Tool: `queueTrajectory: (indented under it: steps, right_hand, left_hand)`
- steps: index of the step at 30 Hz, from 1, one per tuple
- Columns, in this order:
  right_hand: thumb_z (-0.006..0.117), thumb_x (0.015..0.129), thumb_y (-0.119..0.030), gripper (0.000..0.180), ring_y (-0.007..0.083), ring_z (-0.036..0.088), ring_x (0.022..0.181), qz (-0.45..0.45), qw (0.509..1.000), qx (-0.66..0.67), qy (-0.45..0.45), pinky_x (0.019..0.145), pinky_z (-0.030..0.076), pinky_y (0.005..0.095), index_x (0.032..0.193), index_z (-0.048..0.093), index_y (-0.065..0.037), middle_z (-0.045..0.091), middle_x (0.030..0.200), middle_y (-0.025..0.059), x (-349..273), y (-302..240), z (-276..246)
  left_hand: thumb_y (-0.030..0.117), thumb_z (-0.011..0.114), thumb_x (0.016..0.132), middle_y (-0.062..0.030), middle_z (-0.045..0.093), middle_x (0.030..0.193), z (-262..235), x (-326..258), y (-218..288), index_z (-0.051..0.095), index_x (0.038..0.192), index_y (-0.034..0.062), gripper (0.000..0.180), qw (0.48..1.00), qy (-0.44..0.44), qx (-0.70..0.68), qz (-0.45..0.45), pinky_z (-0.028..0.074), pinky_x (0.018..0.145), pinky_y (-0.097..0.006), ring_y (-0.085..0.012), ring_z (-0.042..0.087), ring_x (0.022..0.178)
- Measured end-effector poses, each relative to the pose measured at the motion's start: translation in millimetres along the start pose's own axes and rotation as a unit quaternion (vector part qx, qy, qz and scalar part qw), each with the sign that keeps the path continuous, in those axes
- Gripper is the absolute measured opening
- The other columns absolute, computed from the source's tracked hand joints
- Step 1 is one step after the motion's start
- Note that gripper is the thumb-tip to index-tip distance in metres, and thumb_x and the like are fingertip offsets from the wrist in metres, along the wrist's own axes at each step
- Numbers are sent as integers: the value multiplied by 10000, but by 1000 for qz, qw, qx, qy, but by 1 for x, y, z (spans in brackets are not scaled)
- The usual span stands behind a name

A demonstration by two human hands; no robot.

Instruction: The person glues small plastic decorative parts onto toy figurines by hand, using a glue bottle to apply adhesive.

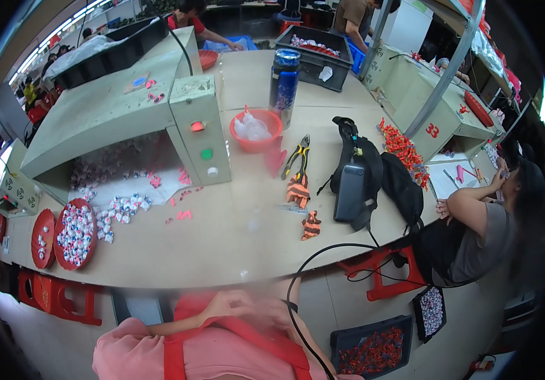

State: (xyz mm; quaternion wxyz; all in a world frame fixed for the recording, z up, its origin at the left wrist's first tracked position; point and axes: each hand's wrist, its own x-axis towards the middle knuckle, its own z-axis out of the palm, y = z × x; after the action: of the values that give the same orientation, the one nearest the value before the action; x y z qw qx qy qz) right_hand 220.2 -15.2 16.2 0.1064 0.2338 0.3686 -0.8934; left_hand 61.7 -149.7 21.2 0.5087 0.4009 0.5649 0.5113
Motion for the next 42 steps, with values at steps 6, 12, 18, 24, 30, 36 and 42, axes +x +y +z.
queueTrajectory:
  steps: [6, 12, 18, 24, 30, 36, 42]
  right_hand:
    - [610, 905, -184, 193, 27, 299, 473, -15, 1000, 11, 14, 434, 207, 205, 766, 534, -75, 420, 608, -59, -11, -22, 17]
    - [631, 889, -172, 177, 38, 357, 479, -82, 994, -46, -48, 432, 236, 206, 763, 546, -81, 504, 642, -30, 13, -6, -14]
    - [662, 874, -176, 198, 32, 373, 493, -60, 987, -149, -16, 446, 255, 206, 747, 542, -83, 482, 624, -48, 4, -47, 3]
    - [645, 883, -161, 189, 32, 387, 511, -59, 988, -135, -42, 460, 278, 203, 746, 543, -79, 476, 622, -54, 9, -55, 11]
    - [665, 853, -169, 128, 56, 534, 649, -71, 958, -279, 5, 574, 432, 229, 804, 634, -55, 585, 694, -32, 2, -108, 23]
    - [510, 954, -241, 271, 92, 544, 602, -473, 871, -126, -44, 551, 445, 225, 915, 620, 3, 588, 715, 34, 2, -226, -2]
    - [642, 881, -256, 291, 128, 613, 847, -434, 796, -278, 317, 670, 489, 254, 1051, 631, -20, 659, 922, 74, 93, -327, -12]
  left_hand:
    - [8, 731, 796, -46, 629, 869, -1, 7, 17, 640, 847, 14, 105, 999, 8, 32, 38, 474, 750, -264, -123, 590, 822]
    - [14, 719, 799, -49, 599, 864, -11, 21, 33, 599, 832, 22, 124, 995, -75, 42, 53, 464, 766, -268, -147, 577, 817]
    - [-22, 721, 781, -58, 610, 881, -18, 26, 49, 617, 829, 24, 123, 995, -56, -1, 79, 468, 774, -275, -157, 587, 833]
    - [-46, 727, 762, -66, 616, 874, -25, 24, 48, 615, 806, 11, 134, 996, -40, -9, 85, 480, 773, -279, -159, 598, 826]
    - [-57, 723, 753, -69, 619, 833, -42, 34, 62, 615, 796, 19, 139, 978, 34, 63, 196, 479, 721, -277, -158, 598, 796]
    - [41, 781, 723, -94, 597, 1001, -75, 83, 49, 570, 1126, 6, 456, 949, 230, 107, 189, 486, 784, -302, -188, 588, 932]
    - [179, 855, 650, -132, 474, 1247, -64, 118, 40, 263, 1432, 40, 991, 922, 232, 249, 184, 476, 892, -357, -245, 498, 1146]
